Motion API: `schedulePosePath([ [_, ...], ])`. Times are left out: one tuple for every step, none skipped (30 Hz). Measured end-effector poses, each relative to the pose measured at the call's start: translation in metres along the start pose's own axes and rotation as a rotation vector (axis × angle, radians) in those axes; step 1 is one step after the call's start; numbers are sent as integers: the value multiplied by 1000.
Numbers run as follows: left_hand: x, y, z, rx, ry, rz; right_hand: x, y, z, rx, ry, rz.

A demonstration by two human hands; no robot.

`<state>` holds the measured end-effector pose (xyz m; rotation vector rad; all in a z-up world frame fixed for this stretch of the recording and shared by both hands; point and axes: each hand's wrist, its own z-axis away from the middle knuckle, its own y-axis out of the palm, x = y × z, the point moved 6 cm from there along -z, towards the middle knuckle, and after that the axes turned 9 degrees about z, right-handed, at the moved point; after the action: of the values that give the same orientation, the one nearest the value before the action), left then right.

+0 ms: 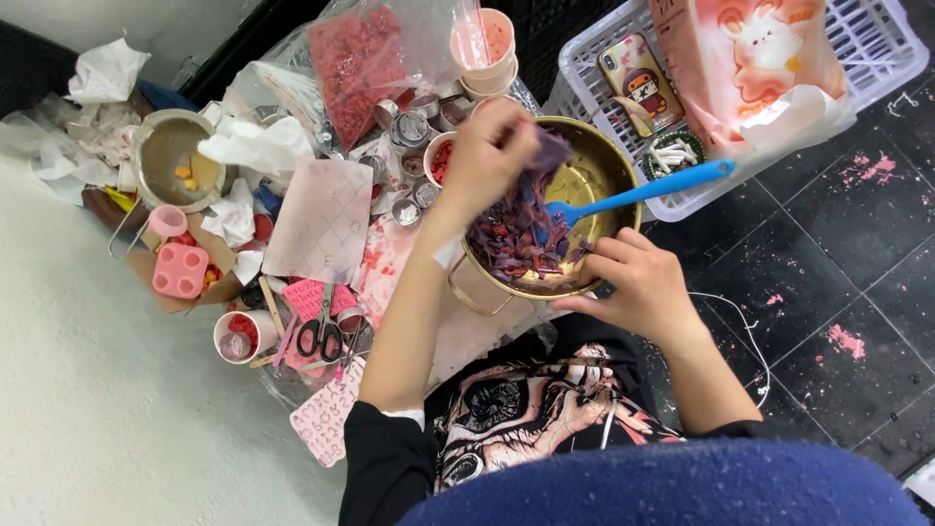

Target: Cutting and stirring colored wax scraps in a bowl to prepare for melting.

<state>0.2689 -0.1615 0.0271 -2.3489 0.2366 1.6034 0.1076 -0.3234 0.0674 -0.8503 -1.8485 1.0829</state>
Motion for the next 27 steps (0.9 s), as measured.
schedulePosePath([
  [-2, -6, 0, 3, 0, 3, 0, 3, 1, 0, 4, 2],
  [5, -11, 0, 16, -144, 143, -1, 6, 3, -7, 31, 2],
  [12, -15, 1, 29, -285, 280, -2, 9, 4, -17, 56, 3],
  [-3, -17, 4, 32, -282, 281, -1, 9, 3, -20, 57, 6],
  [-23, -16, 7, 107, -197, 125, -1, 9, 3, -39, 63, -4],
  [-42, -14, 12, 181, -112, -31, 0, 8, 4, -58, 68, -14],
  [-46, -15, 17, 183, -113, -32, 1, 9, 3, -59, 70, -15],
  [-53, -14, 22, 212, -68, -45, 1, 10, 2, -64, 77, -6],
  [-60, -13, 27, 240, -22, -59, 2, 10, 2, -69, 84, 4],
  [-63, -12, 32, 241, -21, -59, 2, 11, 2, -70, 84, 4],
  [-64, -10, 36, 270, -70, -49, 2, 10, 2, -84, 85, 15],
  [-64, -7, 41, 300, -119, -39, 2, 9, 1, -97, 85, 26],
  [-69, -5, 44, 298, -117, -40, 2, 9, 1, -99, 83, 27],
  [-72, -3, 47, 303, -147, -24, 2, 9, 1, -117, 81, 28],
  [-74, -1, 51, 308, -178, -7, 2, 8, 2, -134, 82, 28],
  [-76, -1, 54, 307, -178, -7, 2, 9, 2, -133, 80, 28],
  [-79, -2, 55, 304, -143, -32, 1, 10, 2, -134, 81, 30],
  [-82, -1, 57, 300, -108, -56, 1, 10, 3, -135, 81, 32],
  [-80, -2, 59, 302, -108, -56, 0, 7, 3, -135, 83, 32],
  [-79, -3, 61, 302, -91, -43, 0, 5, 3, -123, 76, -45],
  [-79, -4, 62, 303, -72, -32, 0, 2, 2, -112, 69, -123],
  [-78, -4, 63, 304, -72, -32, -7, 8, 11, -113, 70, -123],
  [-77, -4, 64, 300, -82, -15, -24, 14, 21, -128, 231, -254],
  [-76, -5, 65, 297, -92, 2, -40, 22, 33, -142, 393, -385],
  [-79, -4, 65, 300, -92, 3, -34, 12, 22, -143, 396, -384],
  [-80, -4, 64, 303, -122, 9, -25, -4, 12, -225, 353, -285],
  [-80, -3, 64, 304, -153, 14, -16, -21, 1, -304, 305, -185],
])
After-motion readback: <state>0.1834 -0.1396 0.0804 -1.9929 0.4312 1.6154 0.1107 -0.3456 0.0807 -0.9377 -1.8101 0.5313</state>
